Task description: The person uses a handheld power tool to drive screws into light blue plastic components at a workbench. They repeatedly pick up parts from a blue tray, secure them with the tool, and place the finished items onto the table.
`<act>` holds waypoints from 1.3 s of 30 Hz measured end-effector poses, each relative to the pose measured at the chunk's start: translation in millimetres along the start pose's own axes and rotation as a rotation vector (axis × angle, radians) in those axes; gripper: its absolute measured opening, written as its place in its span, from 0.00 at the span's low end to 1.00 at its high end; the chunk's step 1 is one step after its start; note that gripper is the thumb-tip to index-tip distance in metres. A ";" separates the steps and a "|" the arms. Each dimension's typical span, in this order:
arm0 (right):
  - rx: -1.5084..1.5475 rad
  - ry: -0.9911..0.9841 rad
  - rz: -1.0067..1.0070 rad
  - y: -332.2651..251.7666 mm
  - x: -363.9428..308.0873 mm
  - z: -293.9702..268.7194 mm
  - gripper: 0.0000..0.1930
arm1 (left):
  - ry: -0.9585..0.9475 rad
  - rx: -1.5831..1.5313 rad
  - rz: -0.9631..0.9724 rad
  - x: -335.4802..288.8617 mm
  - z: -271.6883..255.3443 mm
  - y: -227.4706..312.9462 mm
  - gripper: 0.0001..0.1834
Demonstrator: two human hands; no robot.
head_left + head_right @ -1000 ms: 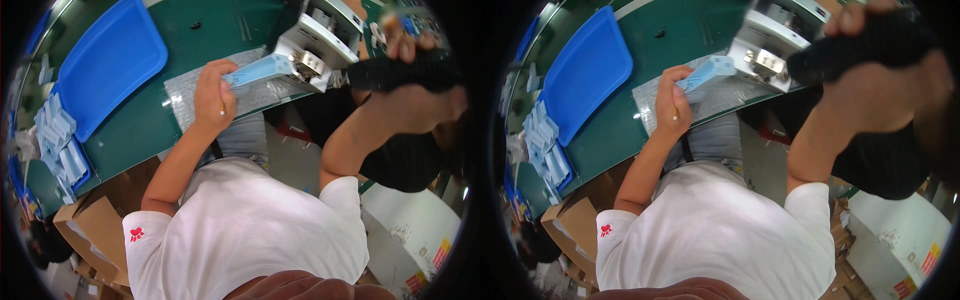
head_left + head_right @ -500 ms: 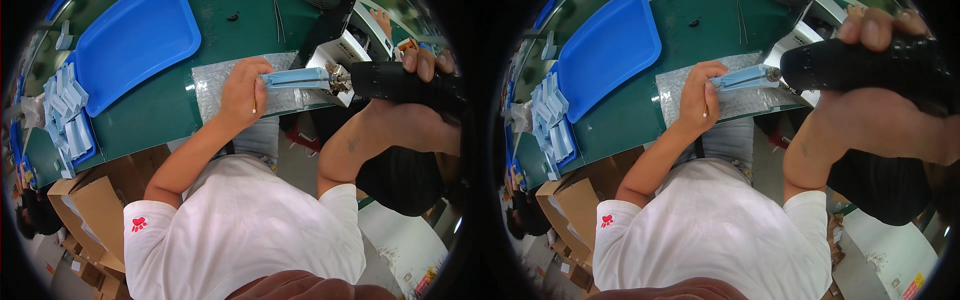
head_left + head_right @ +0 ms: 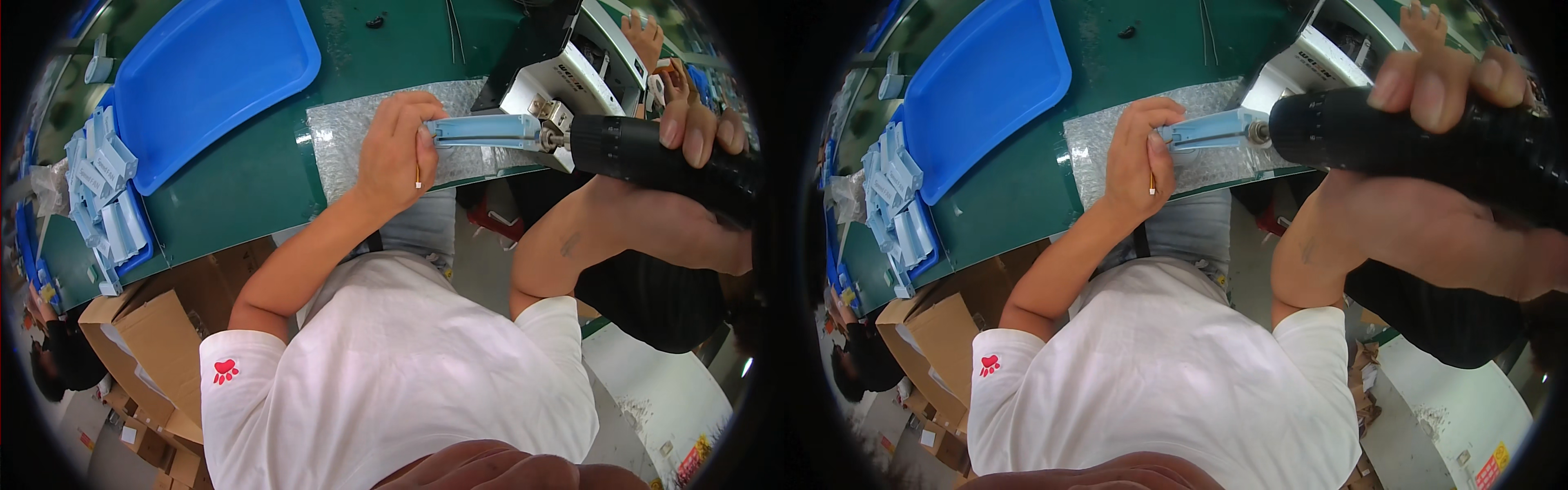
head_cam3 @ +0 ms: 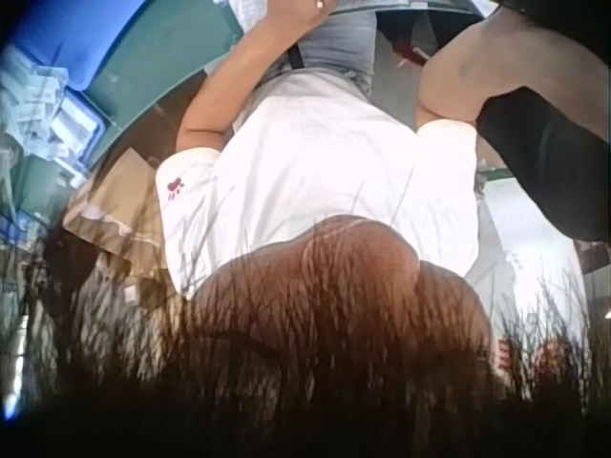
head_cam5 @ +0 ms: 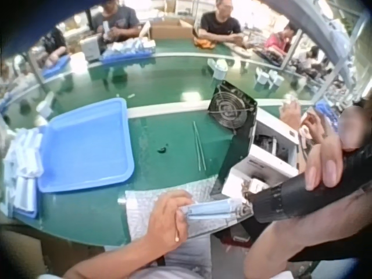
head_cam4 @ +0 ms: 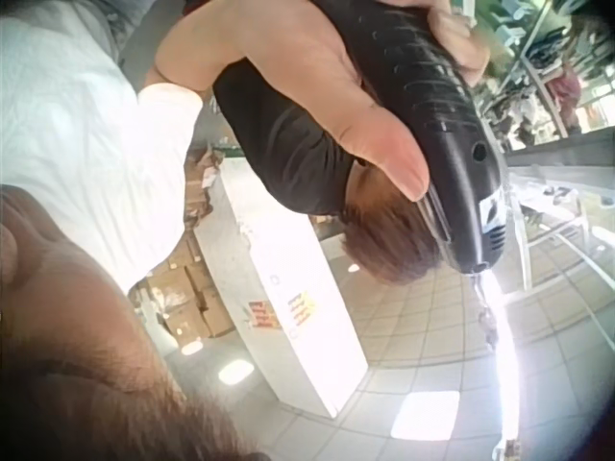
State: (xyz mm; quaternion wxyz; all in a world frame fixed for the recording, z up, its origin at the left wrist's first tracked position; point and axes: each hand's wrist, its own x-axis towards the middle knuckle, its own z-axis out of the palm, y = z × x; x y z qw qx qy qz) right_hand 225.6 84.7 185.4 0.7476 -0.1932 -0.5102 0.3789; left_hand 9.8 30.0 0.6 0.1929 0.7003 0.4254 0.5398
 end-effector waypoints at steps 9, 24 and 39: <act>0.150 -0.059 0.118 7.3 -6.2 -0.3 0.50 | 0.001 -0.027 -0.027 1.0 2.3 0.4 0.12; -0.388 0.011 -0.063 -24.7 51.1 -45.3 0.43 | 0.001 -0.049 -0.039 3.3 5.1 0.7 0.11; -0.066 0.060 -0.025 -26.9 0.7 -15.7 0.43 | -0.008 0.006 0.025 1.7 2.1 1.8 0.11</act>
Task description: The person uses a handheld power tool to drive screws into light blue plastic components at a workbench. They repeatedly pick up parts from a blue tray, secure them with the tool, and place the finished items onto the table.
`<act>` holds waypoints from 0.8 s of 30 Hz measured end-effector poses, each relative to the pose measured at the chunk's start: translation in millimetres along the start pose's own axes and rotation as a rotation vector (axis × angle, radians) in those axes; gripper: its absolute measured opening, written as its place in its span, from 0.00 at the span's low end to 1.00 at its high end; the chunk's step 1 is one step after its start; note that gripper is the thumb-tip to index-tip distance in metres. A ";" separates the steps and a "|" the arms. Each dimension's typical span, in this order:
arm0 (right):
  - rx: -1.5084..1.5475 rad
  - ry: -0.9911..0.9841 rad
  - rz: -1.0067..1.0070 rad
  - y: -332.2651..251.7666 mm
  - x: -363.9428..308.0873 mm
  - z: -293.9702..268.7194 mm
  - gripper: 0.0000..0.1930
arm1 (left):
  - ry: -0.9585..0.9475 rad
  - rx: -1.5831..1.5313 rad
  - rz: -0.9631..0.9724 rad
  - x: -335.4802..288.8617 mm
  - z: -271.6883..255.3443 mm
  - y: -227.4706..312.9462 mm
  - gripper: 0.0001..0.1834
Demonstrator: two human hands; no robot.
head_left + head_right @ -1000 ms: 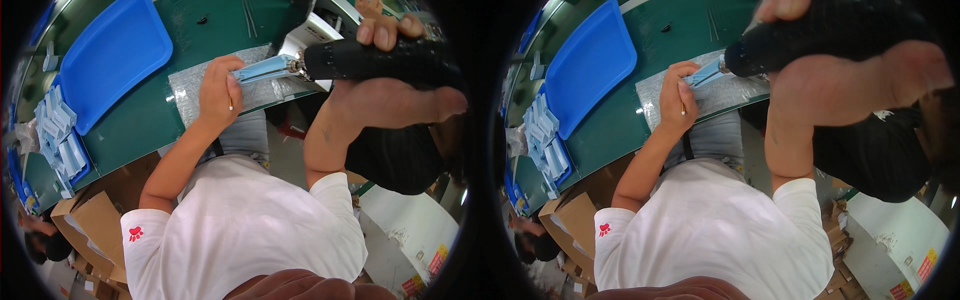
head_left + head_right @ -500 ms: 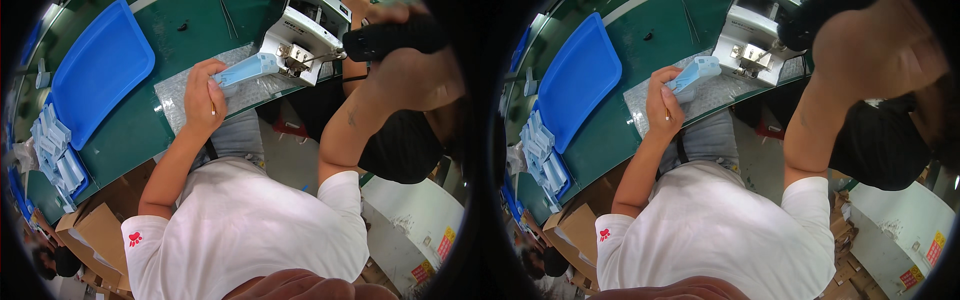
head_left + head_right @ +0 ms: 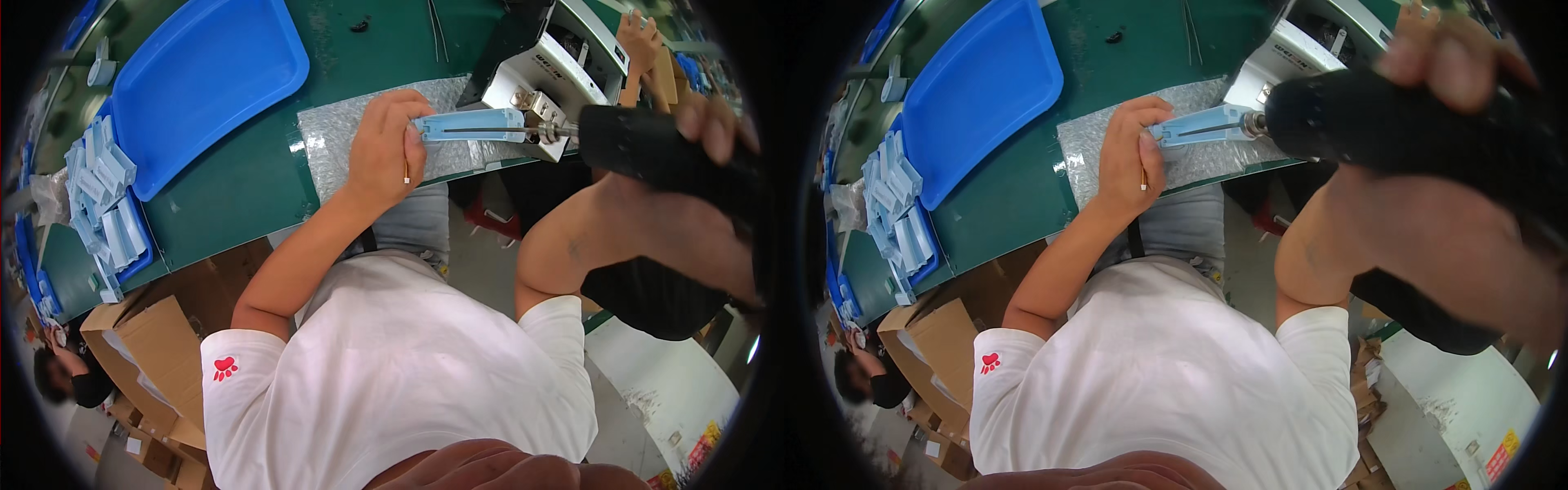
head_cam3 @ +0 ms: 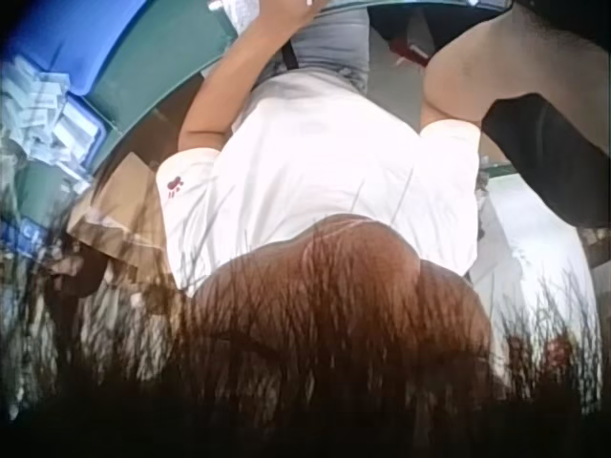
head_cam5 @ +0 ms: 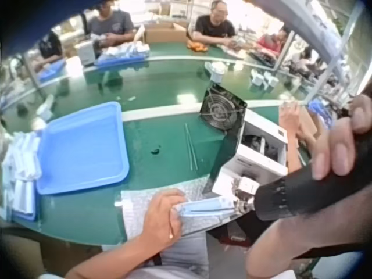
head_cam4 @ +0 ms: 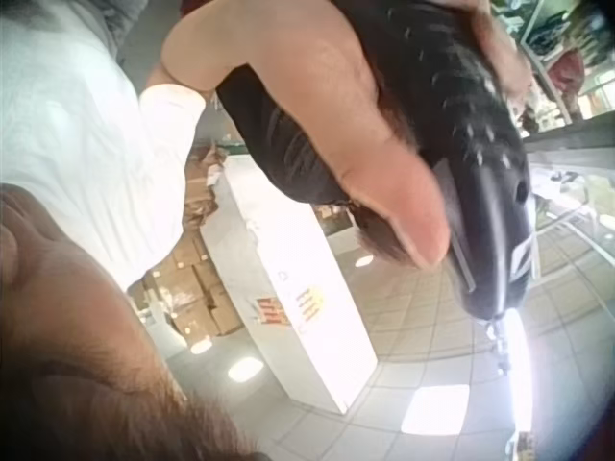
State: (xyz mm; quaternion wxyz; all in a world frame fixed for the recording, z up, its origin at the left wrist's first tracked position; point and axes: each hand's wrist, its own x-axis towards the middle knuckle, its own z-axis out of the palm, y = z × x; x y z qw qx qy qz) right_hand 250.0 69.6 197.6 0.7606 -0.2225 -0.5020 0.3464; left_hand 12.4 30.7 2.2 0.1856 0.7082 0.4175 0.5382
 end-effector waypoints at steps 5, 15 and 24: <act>-0.065 0.004 -0.009 18.9 3.8 14.3 0.43 | 0.016 -0.028 -0.022 -0.3 -0.2 1.1 0.11; -0.114 0.029 -0.029 25.5 4.3 21.7 0.42 | 0.007 -0.022 -0.051 -1.0 -1.9 1.1 0.12; -0.012 -0.056 -0.083 27.6 -9.9 12.3 0.49 | 0.020 -0.034 -0.029 -4.2 -2.6 2.1 0.11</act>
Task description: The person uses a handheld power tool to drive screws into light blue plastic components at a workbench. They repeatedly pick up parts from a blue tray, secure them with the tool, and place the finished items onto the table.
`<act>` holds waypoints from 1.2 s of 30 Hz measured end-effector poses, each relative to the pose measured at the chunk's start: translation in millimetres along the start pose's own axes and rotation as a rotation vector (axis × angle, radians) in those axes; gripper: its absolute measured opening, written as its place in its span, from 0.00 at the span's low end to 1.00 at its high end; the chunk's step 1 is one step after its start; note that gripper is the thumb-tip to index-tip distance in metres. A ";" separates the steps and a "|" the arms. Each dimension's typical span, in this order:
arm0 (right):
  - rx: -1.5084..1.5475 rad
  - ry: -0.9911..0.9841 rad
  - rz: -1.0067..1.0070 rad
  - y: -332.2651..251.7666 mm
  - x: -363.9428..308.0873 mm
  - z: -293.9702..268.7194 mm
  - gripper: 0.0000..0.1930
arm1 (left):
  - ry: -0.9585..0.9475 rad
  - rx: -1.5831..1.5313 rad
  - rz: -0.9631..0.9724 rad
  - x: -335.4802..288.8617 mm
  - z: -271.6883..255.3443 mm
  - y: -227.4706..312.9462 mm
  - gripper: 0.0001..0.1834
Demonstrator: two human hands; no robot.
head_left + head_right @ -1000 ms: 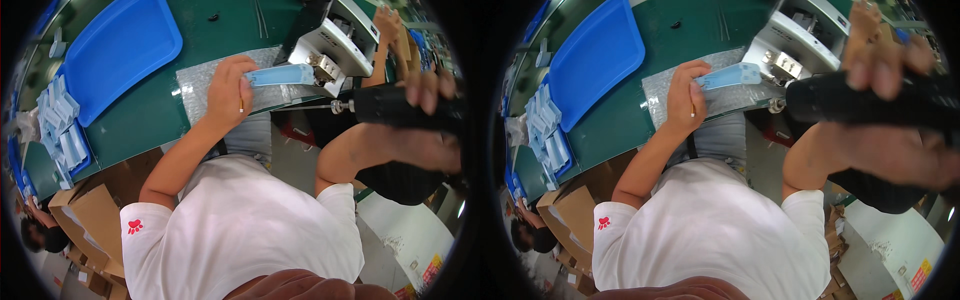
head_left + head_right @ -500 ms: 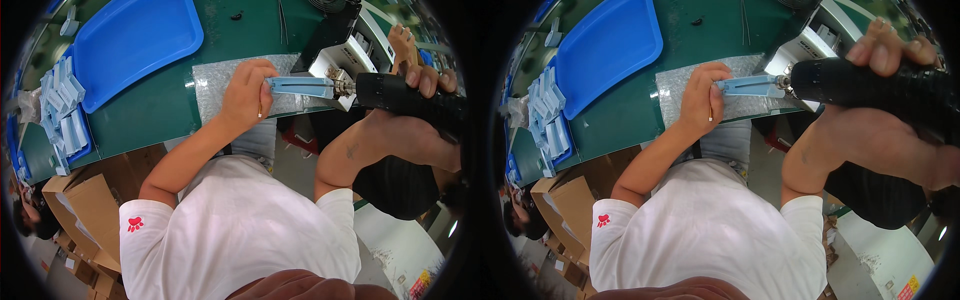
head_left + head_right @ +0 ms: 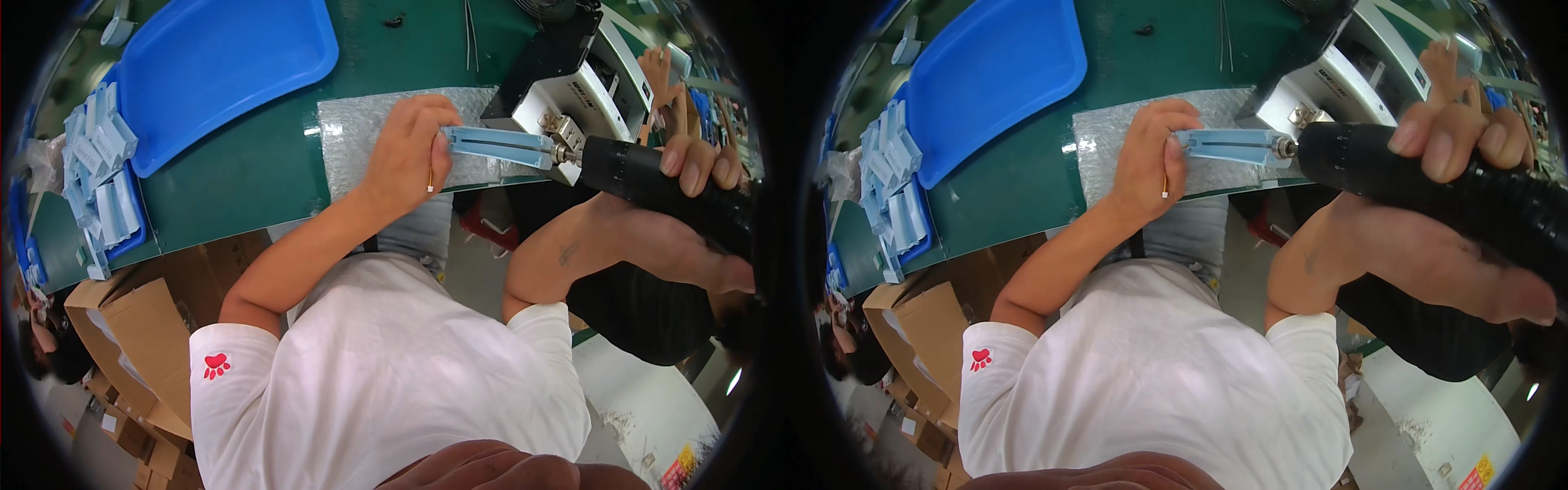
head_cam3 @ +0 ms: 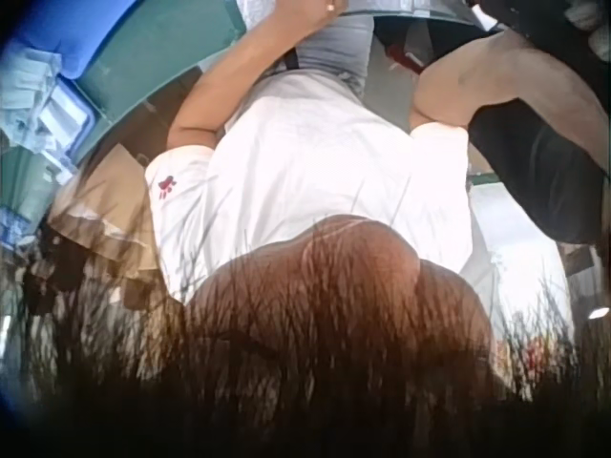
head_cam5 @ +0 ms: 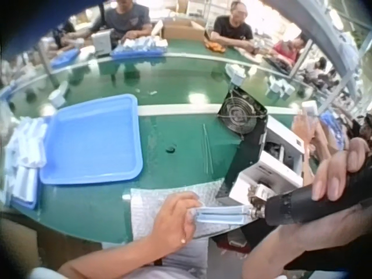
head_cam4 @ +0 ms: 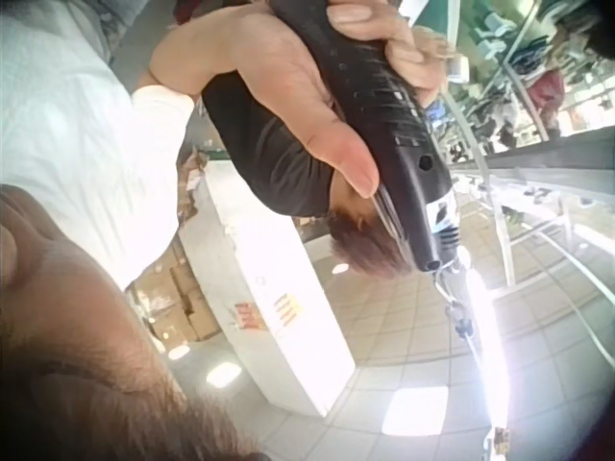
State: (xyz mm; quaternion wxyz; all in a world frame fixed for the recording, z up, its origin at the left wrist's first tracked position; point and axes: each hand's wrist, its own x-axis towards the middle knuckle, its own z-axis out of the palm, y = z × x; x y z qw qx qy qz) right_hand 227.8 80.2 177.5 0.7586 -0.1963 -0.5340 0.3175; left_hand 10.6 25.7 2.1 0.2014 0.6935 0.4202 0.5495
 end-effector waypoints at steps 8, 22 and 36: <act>0.049 0.004 0.132 1.8 3.2 11.8 0.52 | -0.046 -0.017 -0.016 9.5 -3.9 4.1 0.10; -0.313 0.058 -0.030 33.3 11.4 33.8 0.29 | 0.026 0.355 -0.498 242.4 -124.1 -158.2 0.26; -0.626 0.049 0.067 67.0 -20.4 -3.1 0.21 | 0.144 0.595 -0.791 355.1 -138.0 -285.6 0.40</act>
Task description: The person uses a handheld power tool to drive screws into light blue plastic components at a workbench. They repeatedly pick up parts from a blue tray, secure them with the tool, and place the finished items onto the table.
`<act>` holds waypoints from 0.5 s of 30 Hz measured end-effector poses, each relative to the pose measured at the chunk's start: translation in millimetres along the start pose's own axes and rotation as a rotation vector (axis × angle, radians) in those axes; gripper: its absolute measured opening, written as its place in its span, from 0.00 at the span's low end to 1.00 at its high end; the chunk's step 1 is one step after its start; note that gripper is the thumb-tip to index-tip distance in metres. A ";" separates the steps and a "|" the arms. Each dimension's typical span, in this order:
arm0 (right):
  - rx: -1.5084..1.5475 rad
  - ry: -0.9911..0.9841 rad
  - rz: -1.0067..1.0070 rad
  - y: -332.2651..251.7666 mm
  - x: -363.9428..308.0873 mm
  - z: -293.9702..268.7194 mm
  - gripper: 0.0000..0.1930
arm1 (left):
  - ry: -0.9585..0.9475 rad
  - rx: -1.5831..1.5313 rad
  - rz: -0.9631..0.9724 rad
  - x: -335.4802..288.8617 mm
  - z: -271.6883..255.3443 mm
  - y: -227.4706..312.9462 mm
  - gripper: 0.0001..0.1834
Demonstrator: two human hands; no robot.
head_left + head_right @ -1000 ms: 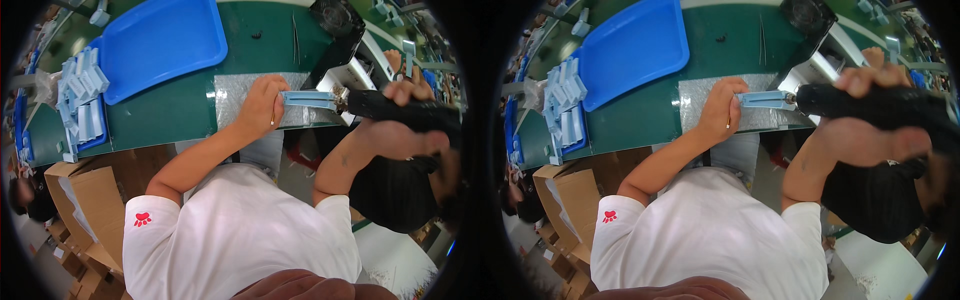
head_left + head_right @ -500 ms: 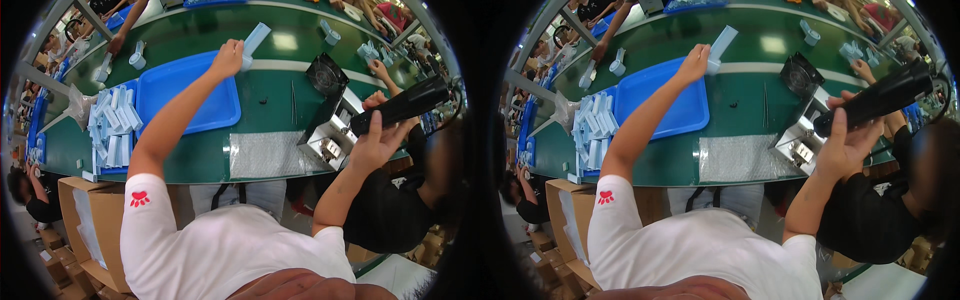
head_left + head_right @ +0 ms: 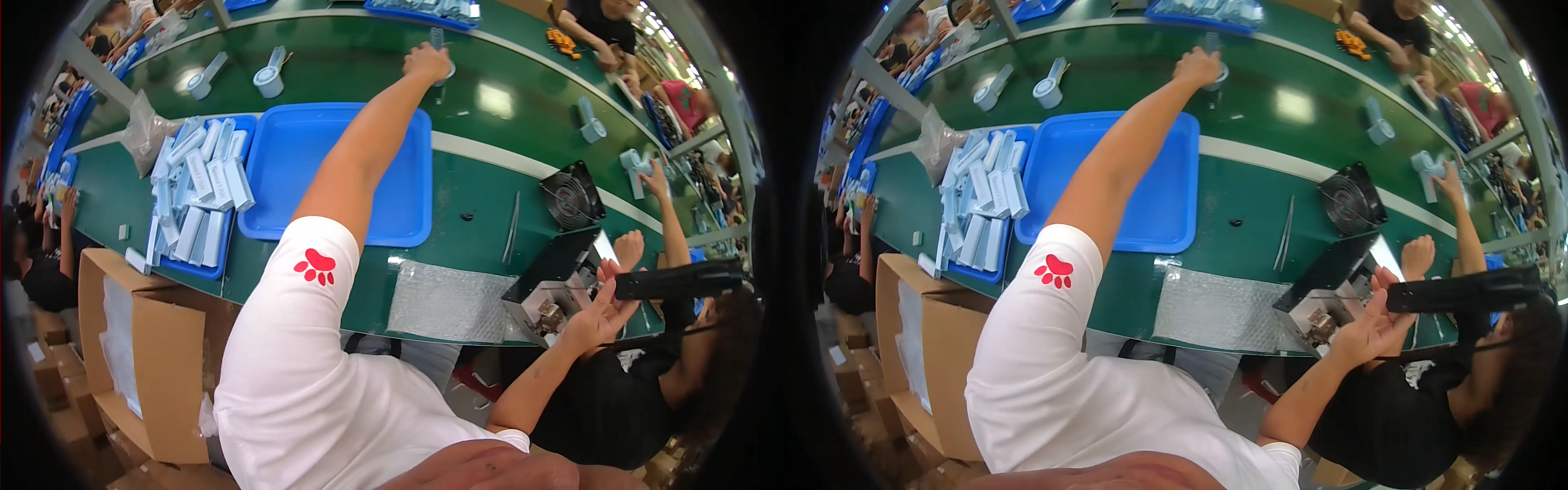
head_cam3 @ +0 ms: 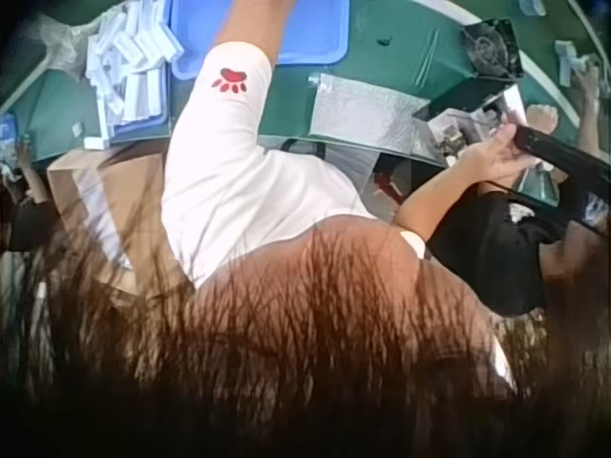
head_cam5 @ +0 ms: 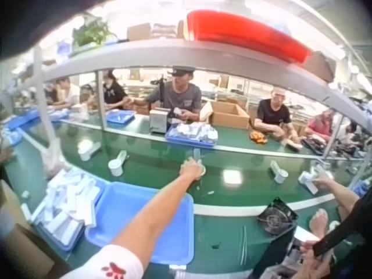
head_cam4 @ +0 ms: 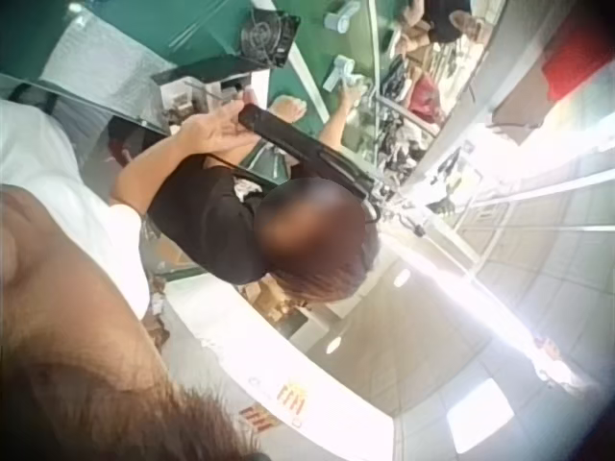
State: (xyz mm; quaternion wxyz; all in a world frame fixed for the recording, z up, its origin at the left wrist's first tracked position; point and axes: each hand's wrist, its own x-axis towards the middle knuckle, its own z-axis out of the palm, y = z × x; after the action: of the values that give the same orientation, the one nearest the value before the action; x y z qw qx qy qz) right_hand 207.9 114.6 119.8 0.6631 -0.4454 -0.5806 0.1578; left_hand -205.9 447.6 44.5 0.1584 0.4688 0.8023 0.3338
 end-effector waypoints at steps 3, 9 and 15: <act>-0.074 0.023 -0.008 1.1 -6.2 2.7 0.23 | 0.022 0.190 0.288 2.3 -9.4 -29.9 0.51; 0.029 0.073 -0.056 12.6 -10.5 -5.2 0.25 | 0.472 0.991 0.295 30.8 -152.9 -173.2 0.43; 0.218 0.020 -0.070 5.9 -0.4 9.2 0.34 | 0.309 0.953 0.180 55.6 -217.1 -301.3 0.32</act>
State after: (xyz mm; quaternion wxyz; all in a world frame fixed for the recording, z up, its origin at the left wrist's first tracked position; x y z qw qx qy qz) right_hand 201.2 121.3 114.4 0.7185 -0.3513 -0.5687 0.1924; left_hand -552.2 309.5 -0.6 -0.2231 0.5012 0.8360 0.0084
